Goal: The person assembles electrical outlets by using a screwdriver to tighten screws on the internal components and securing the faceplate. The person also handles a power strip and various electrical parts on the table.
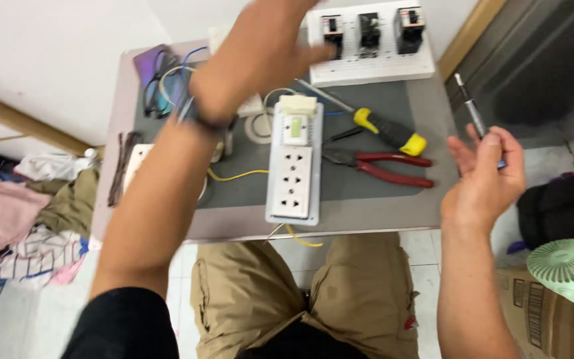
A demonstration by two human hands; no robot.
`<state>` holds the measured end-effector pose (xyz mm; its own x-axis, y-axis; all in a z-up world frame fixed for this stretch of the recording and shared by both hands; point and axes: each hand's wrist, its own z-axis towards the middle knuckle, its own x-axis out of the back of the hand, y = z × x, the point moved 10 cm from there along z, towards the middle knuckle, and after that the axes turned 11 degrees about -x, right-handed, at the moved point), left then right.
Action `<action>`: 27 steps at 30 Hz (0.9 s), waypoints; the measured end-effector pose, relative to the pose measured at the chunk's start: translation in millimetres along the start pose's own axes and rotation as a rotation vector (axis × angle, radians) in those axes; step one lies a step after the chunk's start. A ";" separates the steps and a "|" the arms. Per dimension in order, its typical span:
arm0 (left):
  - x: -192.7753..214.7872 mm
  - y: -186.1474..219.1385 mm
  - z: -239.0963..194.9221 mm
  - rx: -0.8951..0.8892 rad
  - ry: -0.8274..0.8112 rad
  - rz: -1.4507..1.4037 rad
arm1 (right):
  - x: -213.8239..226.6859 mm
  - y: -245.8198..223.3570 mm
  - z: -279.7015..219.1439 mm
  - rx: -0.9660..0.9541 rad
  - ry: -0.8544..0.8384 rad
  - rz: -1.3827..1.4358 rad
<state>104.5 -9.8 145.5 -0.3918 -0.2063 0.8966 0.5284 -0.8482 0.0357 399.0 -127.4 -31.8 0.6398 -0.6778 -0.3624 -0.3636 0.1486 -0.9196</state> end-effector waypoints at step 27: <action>-43.0 60.5 -229.2 0.494 0.210 0.125 | -149.0 -73.6 -203.4 0.680 -0.799 -0.431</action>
<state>-19.3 -164.0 8.0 -0.4183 -0.4265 0.8020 0.8514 -0.4917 0.1826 192.7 -183.8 120.6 0.9603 -0.1493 0.2358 0.2790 0.5399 -0.7942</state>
